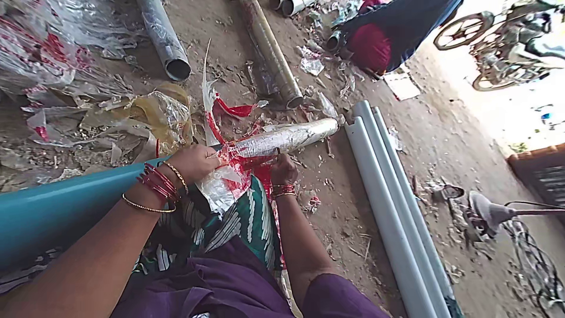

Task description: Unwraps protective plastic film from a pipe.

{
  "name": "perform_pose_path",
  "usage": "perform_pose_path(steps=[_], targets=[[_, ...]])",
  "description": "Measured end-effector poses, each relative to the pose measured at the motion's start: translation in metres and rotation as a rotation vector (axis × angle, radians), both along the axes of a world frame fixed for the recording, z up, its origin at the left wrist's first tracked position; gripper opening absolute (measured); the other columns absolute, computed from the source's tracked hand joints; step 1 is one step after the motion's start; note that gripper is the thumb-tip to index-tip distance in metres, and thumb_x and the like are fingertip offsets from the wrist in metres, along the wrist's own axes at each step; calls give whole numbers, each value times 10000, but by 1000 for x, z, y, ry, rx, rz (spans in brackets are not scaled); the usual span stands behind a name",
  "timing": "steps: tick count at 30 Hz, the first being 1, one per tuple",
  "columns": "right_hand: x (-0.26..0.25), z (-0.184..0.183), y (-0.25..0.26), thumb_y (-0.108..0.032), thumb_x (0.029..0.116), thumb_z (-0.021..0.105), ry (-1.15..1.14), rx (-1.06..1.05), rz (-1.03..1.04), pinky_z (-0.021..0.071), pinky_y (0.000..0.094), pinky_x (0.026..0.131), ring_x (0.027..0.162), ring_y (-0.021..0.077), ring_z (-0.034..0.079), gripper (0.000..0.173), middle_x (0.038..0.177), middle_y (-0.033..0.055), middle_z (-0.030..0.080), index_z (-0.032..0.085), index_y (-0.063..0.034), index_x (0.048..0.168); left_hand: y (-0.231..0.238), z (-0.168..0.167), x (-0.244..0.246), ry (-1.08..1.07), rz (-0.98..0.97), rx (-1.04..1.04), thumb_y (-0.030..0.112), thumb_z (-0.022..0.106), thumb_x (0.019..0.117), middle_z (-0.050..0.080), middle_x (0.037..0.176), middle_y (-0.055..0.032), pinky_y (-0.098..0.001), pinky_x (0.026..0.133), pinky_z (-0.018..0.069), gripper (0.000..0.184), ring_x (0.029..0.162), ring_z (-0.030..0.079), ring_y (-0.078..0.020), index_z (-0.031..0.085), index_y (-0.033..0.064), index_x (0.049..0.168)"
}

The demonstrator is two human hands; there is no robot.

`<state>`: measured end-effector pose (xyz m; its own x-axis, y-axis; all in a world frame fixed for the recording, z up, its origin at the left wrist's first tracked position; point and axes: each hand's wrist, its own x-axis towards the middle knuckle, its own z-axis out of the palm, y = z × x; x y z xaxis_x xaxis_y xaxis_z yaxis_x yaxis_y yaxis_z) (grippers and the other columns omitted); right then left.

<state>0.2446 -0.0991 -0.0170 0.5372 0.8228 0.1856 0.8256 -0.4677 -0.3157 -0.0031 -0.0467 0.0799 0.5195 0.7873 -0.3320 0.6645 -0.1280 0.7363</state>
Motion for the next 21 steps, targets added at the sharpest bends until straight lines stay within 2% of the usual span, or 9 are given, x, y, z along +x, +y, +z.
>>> perform_pose_path(steps=[2,5,7,10,12,15,18,19,21], targets=[[-3,-14,1,-90,1040,483,-15,68,9,553,612,758,919,445,729,271,1018,252,737,712,49,1070,5,-4,-3,13,-49,-13,134,494,1091,618,803,-199,-567,756,451,324,800,610,-337,657,-57,885],[-1,-37,-8,-76,1016,517,-93,161,29,562,594,659,808,433,736,235,939,239,740,720,42,1033,8,-8,-4,11,-71,-22,137,491,1090,604,795,-188,-557,749,443,322,798,599,-326,646,-49,879],[4,-32,-14,-78,1012,528,-38,-6,25,559,616,741,901,446,733,223,1000,255,735,706,36,1080,1,-1,-1,-1,-14,-5,124,507,1086,587,742,-167,-511,703,443,323,727,579,-289,649,-47,852],[3,-21,-25,-146,1012,542,72,-468,0,508,578,968,1149,398,680,305,1191,228,717,688,2,1236,-4,6,0,1,22,-28,127,503,1090,548,704,-141,-469,665,425,335,675,535,-253,627,-39,827],[-1,-19,-26,-127,1015,516,96,-370,-45,516,561,961,1132,380,693,293,1177,215,725,702,-3,1203,1,4,-2,22,8,-16,142,502,1092,558,720,-152,-490,683,430,338,697,548,-274,630,-35,834],[-3,-10,-18,-104,1036,507,37,-2,-13,550,617,762,924,440,723,237,1009,245,729,698,34,1056,9,-14,-3,-15,-62,-30,155,504,1091,609,793,-188,-566,751,447,333,790,599,-331,647,-43,864],[-2,22,17,-114,1010,529,58,-45,-20,539,617,808,988,430,719,231,1067,239,732,700,28,1072,7,-10,-3,-27,-32,-28,138,506,1088,601,778,-187,-551,738,447,318,768,591,-319,647,-50,873],[-2,23,22,-125,1005,532,58,-84,-27,539,609,833,1009,414,720,236,1084,227,736,703,20,1077,3,-6,-2,-18,-4,-20,139,509,1088,583,747,-171,-521,707,440,321,726,570,-296,650,-44,865],[-4,10,18,-121,1032,506,24,-31,-2,547,621,807,979,433,727,260,1056,246,737,707,33,1090,0,-4,-2,-2,-3,7,139,509,1088,559,706,-146,-500,675,429,335,689,554,-278,633,-24,823]])
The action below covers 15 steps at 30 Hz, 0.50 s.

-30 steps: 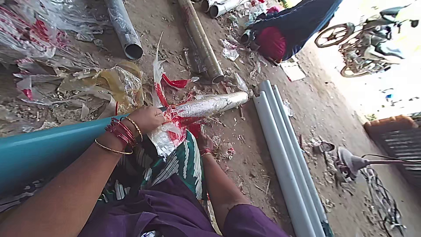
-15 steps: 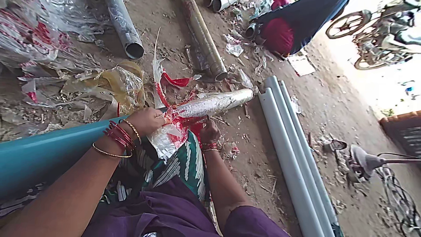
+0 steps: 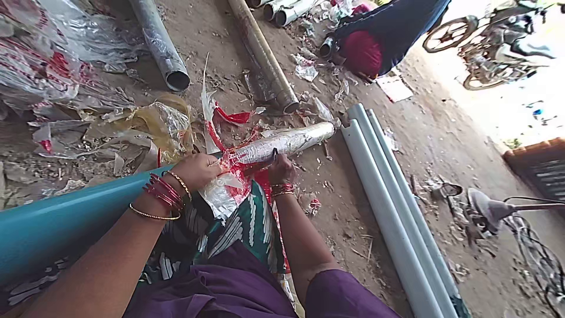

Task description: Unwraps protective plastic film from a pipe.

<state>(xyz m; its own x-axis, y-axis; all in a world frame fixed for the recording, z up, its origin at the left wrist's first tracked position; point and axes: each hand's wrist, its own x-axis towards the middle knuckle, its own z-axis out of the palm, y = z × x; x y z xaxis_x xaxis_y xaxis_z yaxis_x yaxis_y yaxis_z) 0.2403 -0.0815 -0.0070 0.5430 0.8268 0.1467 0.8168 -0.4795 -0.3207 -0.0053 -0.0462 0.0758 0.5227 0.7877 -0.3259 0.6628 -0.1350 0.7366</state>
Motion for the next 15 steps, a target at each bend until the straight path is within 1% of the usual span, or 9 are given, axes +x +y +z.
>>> perform_pose_path(steps=[1,3,6,7,9,11,12,14,15], targets=[[0,-10,-8,-112,1036,501,-30,36,29,552,621,767,938,444,725,250,1026,253,729,695,38,1082,0,-1,-1,8,-8,15,144,511,1087,562,699,-140,-499,672,433,341,685,560,-274,632,-16,812],[1,-24,-24,-90,1009,542,-51,-16,44,558,618,778,940,445,729,236,1038,255,736,711,42,1110,0,-1,-1,5,-6,13,145,515,1087,567,699,-135,-493,675,434,344,684,561,-268,635,-15,807],[10,-25,-46,-171,1009,547,66,-492,-51,500,572,988,1167,369,676,300,1204,200,719,698,-39,1233,1,-3,1,-11,-9,-15,151,518,1087,535,682,-128,-470,653,419,348,658,528,-252,620,-15,799],[13,-26,-55,-170,1016,531,92,-474,-102,501,564,988,1165,359,680,300,1194,194,726,703,-43,1227,4,-5,0,-12,-30,-22,159,514,1088,545,696,-133,-485,666,427,345,679,543,-261,620,-12,808],[15,-19,-53,-146,1048,489,95,-219,-150,523,590,921,1070,407,709,299,1099,233,740,711,-3,1188,13,-11,-3,-22,-57,-26,158,506,1087,602,770,-179,-562,739,447,334,775,600,-324,636,-32,846],[16,0,-45,-163,1080,478,140,-54,-140,521,630,887,1024,447,704,298,1056,266,726,695,30,1144,10,-13,-2,-31,-63,-39,146,505,1084,599,774,-182,-562,737,443,323,776,594,-324,636,-40,855],[18,12,-31,-174,1089,470,197,-13,-131,509,627,909,1044,440,696,306,1077,265,719,685,32,1161,9,-8,-1,-32,-48,-38,138,506,1084,591,763,-174,-545,726,443,317,756,584,-309,635,-41,856],[26,14,-3,-188,1092,465,415,90,-168,494,565,925,1015,367,671,314,1060,236,699,665,40,1173,1,2,0,-25,7,-28,135,513,1085,534,697,-129,-463,659,419,322,666,523,-245,627,-25,830],[28,9,7,-190,1097,456,567,148,-221,495,503,881,940,304,637,311,1011,206,667,642,47,1172,0,1,0,-26,15,-27,138,514,1085,525,687,-121,-452,649,414,324,652,512,-236,624,-19,824]])
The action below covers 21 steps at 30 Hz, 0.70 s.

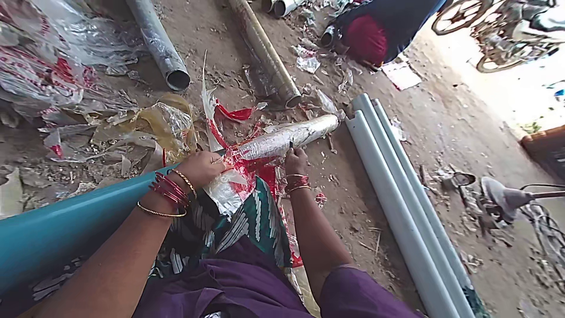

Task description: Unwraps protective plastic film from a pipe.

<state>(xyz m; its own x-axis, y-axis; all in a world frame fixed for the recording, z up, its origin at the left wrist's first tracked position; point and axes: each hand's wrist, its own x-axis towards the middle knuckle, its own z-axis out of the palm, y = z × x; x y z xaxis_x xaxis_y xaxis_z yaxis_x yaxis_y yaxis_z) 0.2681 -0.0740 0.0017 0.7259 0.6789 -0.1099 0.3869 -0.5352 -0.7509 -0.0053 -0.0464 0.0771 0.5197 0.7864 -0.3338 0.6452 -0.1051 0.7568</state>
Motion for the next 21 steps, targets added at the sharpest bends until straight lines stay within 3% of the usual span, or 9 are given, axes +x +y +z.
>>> perform_pose_path(steps=[2,3,5,8,10,13,15,16,21], targets=[[-6,-14,9,-221,1119,419,309,113,-152,448,358,682,725,169,502,294,893,114,547,557,31,1182,5,-4,-1,-12,-20,-32,146,511,1087,576,745,-160,-500,699,437,315,715,557,-275,644,-40,872],[-11,-20,7,-261,1130,386,453,141,-218,427,320,604,674,144,479,328,915,109,549,521,13,1250,11,-8,-2,-23,-39,-59,150,507,1088,612,796,-185,-541,748,454,309,773,591,-304,654,-51,906],[-19,-25,-2,-338,1130,309,738,188,-317,486,350,673,782,185,550,431,1085,136,578,472,-31,1385,13,-11,-2,-57,-37,-105,141,501,1089,618,824,-186,-527,769,459,298,792,590,-292,648,-62,928],[-21,-29,-3,-468,1111,297,1047,346,-442,552,429,836,983,261,640,541,1216,175,599,437,-33,1401,9,-9,-2,-91,12,-125,133,503,1087,588,770,-122,-403,700,456,275,705,544,-184,646,-39,928],[-24,-25,2,-415,1105,372,1134,428,-506,543,440,814,952,254,628,435,1148,157,601,450,-45,1319,7,-9,-3,-104,40,-107,129,512,1084,564,727,-88,-333,651,445,275,654,519,-132,638,-30,899],[-24,-27,-2,-279,1093,462,1216,495,-508,535,431,868,993,249,605,375,1184,148,570,445,-45,1385,8,-4,-1,-112,58,-121,100,507,1080,562,723,-65,-298,671,458,275,668,534,-102,621,-29,865],[-25,-33,-1,-205,1068,499,1202,509,-537,535,337,717,751,155,581,113,875,35,562,533,-102,1098,8,-4,0,-149,91,-147,74,489,1079,559,722,-44,-262,673,459,277,673,540,-76,608,-19,847],[-24,-37,1,-177,1068,487,1219,525,-534,516,315,672,691,138,550,89,810,16,534,532,-106,1037,8,-4,0,-172,103,-157,63,485,1076,572,721,-34,-242,669,471,272,669,552,-61,619,-19,854],[-22,-44,9,-53,1013,497,1252,474,-569,458,299,583,627,137,474,70,768,29,483,518,-86,955,11,-5,-2,-206,116,-194,46,460,1079,567,670,15,-169,604,463,294,607,545,-7,590,29,816]])
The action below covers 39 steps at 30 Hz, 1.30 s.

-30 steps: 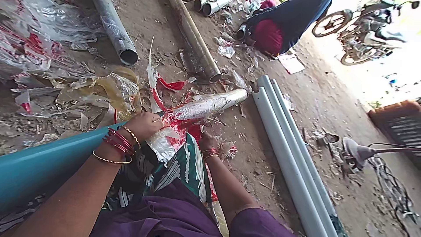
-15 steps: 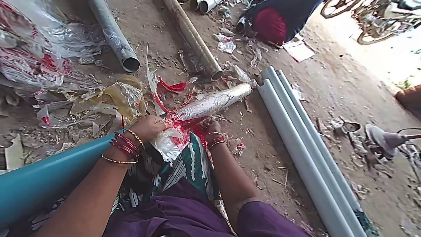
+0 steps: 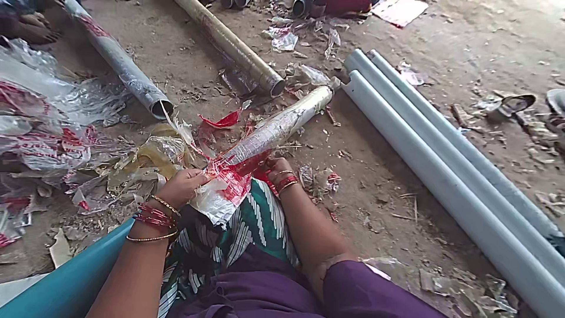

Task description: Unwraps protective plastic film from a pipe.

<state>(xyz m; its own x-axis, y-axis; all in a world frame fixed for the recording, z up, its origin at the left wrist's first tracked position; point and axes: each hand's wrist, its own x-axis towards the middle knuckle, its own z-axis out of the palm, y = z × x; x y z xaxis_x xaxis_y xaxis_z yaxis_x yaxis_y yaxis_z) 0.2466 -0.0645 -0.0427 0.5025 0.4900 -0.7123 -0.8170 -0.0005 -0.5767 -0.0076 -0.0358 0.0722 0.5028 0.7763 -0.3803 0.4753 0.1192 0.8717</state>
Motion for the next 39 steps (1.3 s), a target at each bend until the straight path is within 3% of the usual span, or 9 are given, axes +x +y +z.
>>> perform_pose_path(steps=[7,12,16,21,25,31,35,37,39], targets=[[0,1,10,-87,1034,450,48,-48,-75,461,366,657,744,183,486,64,886,79,487,507,-65,1049,-2,2,0,9,29,10,53,475,1075,592,693,29,-158,622,479,252,627,562,10,636,19,884],[8,-1,-14,-9,1035,441,25,48,13,514,290,610,639,135,531,101,809,39,536,516,-77,1028,-3,4,1,0,40,-5,34,467,1071,594,678,39,-153,617,489,271,618,567,15,624,39,850],[5,16,-20,-68,1045,470,72,22,123,566,343,735,786,191,616,192,968,109,581,514,-16,1225,-6,6,5,33,50,14,23,451,1073,580,704,25,-165,654,480,260,647,555,8,623,11,879],[-7,13,-8,-19,1012,495,115,21,67,505,274,588,626,127,517,73,798,35,519,509,-90,1025,-6,6,5,45,42,44,36,466,1074,567,698,21,-176,655,473,256,647,549,-2,611,11,865],[-7,10,-3,-36,1034,497,117,-6,56,496,302,621,673,147,515,84,845,54,512,516,-73,1107,-5,7,6,75,45,44,45,471,1076,576,723,7,-191,667,477,238,666,555,-10,627,-6,903],[-11,10,-3,-10,1027,479,-9,-20,97,482,276,571,603,119,492,73,767,27,495,523,-67,1028,-2,4,-1,31,24,41,75,472,1080,600,729,30,-165,630,479,234,645,558,11,649,24,936],[-2,16,-8,-15,1034,453,-106,-53,265,525,313,625,665,146,562,127,827,60,547,505,-52,1144,-2,7,2,23,39,11,26,464,1071,610,726,16,-170,658,498,238,657,579,5,651,-13,929],[8,21,-13,-30,1043,441,-107,-17,365,556,351,664,734,184,615,302,944,101,575,414,-66,1342,-2,7,2,23,36,12,32,467,1073,605,727,15,-172,656,492,232,656,572,2,647,-12,932],[15,20,-18,-57,1051,483,-155,14,454,573,333,625,699,179,633,307,966,102,568,377,-71,1338,-2,4,0,6,21,13,50,464,1076,607,720,33,-154,628,485,238,640,568,17,647,15,928]])
